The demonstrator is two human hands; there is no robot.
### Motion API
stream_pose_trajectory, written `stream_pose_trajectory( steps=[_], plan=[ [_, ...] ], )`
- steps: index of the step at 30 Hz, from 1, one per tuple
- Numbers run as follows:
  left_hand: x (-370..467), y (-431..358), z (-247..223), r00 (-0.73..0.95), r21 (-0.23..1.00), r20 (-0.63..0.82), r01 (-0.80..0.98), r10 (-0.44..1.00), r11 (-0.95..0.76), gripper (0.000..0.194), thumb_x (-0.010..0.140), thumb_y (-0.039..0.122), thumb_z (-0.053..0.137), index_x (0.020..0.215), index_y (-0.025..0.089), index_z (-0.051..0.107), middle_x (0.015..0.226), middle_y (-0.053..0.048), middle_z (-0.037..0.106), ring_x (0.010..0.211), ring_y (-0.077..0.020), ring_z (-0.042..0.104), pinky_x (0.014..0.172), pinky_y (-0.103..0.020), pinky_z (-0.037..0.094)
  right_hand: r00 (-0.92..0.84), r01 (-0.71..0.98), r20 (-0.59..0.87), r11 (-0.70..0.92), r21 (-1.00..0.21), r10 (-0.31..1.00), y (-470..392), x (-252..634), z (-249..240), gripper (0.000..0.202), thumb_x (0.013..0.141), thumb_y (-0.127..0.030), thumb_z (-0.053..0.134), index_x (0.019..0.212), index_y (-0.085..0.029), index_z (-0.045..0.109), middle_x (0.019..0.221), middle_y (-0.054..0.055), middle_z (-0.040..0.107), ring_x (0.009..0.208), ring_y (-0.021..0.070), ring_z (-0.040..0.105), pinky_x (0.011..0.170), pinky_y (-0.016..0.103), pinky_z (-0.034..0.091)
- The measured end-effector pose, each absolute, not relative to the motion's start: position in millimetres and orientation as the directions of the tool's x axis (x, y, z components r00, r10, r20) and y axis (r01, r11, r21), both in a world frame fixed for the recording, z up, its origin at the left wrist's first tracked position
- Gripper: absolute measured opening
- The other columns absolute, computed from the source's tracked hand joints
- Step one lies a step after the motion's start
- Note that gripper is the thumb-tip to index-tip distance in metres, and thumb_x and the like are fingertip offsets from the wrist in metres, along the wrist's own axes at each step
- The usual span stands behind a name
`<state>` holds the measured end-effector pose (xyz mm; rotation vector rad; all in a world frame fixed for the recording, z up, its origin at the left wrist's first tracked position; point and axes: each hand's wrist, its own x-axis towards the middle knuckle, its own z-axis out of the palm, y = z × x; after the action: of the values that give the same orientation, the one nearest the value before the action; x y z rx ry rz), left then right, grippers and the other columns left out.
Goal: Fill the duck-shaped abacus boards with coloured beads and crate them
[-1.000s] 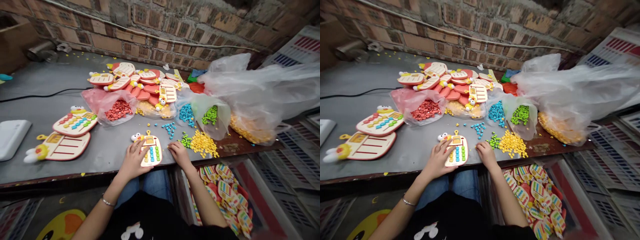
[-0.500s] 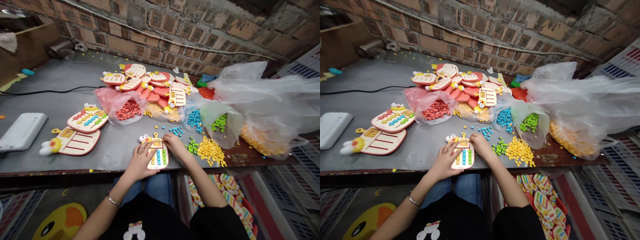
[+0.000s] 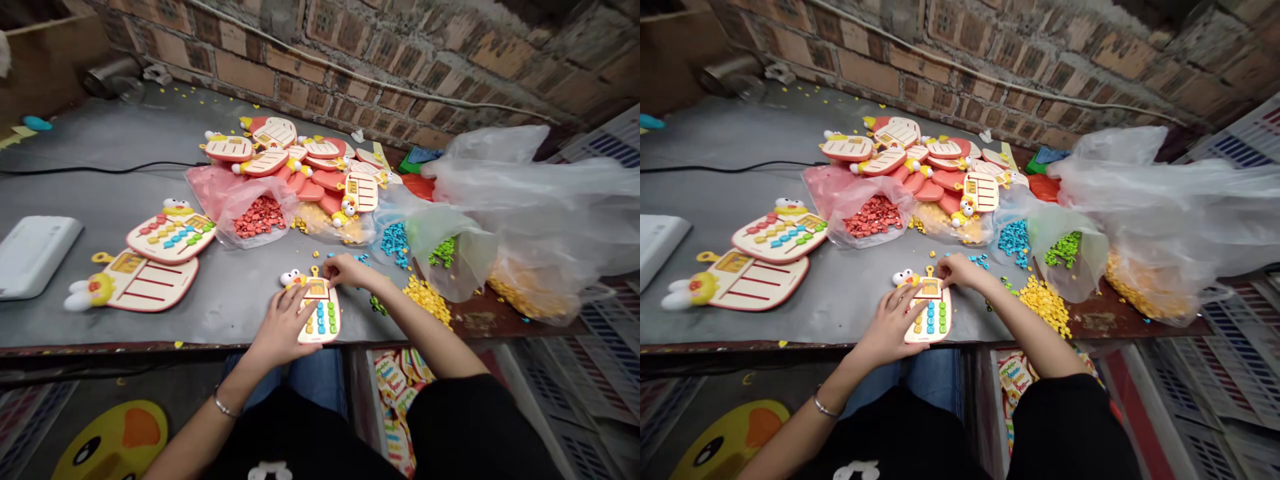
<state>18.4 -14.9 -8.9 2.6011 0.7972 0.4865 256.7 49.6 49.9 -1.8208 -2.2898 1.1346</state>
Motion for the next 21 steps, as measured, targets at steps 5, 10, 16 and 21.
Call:
stream_pose_trajectory(
  steps=[5, 10, 16, 21],
  plan=[
    [19.5, -13.8, -8.8, 0.775, 0.448, 0.213, 0.464, 0.596, -0.764, 0.079, 0.069, 0.059, 0.069, 0.134, 0.02, 0.049, 0.153, -0.015, 0.028, 0.139, -0.0365, 0.022, 0.109, -0.053, 0.019, -0.456, 0.846, -0.502, 0.182, -0.502, 0.735, 74.5, 254.9, 46.7, 0.021, 0.061, -0.012, 0.08, 0.079, -0.013, 0.069, 0.07, 0.001, 0.069, 0.066, 0.0142, 0.06, 0.061, 0.021, 0.04],
    [19.8, -14.0, -6.5, 0.768, 0.449, 0.218, 0.47, 0.603, -0.76, 0.078, 0.069, 0.059, 0.069, 0.134, 0.021, 0.05, 0.152, -0.015, 0.031, 0.138, -0.0364, 0.024, 0.109, -0.053, 0.02, -0.499, 0.828, -0.501, 0.218, -0.517, 0.707, 79.1, 259.0, 37.4, 0.02, 0.063, -0.021, 0.081, 0.078, -0.013, 0.07, 0.07, 0.002, 0.07, 0.065, 0.0143, 0.061, 0.061, 0.021, 0.041],
    [20.0, -16.0, -6.9, 0.75, 0.431, 0.262, 0.472, 0.607, -0.769, 0.075, 0.068, 0.056, 0.071, 0.131, 0.021, 0.052, 0.151, -0.015, 0.033, 0.138, -0.0365, 0.025, 0.109, -0.053, 0.022, -0.525, 0.804, -0.456, 0.241, -0.544, 0.719, 77.8, 265.6, 32.6, 0.02, 0.063, -0.026, 0.08, 0.075, -0.014, 0.069, 0.066, -0.001, 0.066, 0.06, 0.0111, 0.056, 0.058, 0.02, 0.04],
    [19.2, -17.2, -7.7, 0.741, 0.412, 0.282, 0.48, 0.61, -0.774, 0.079, 0.065, 0.046, 0.074, 0.134, 0.018, 0.047, 0.15, -0.016, 0.033, 0.139, -0.0361, 0.024, 0.108, -0.053, 0.027, -0.422, 0.697, -0.431, -0.019, -0.717, 0.798, 53.6, 270.4, 37.1, 0.026, 0.074, -0.04, 0.069, 0.072, -0.014, 0.064, 0.058, -0.004, 0.057, 0.053, 0.009, 0.051, 0.054, 0.02, 0.04]
  ],
)
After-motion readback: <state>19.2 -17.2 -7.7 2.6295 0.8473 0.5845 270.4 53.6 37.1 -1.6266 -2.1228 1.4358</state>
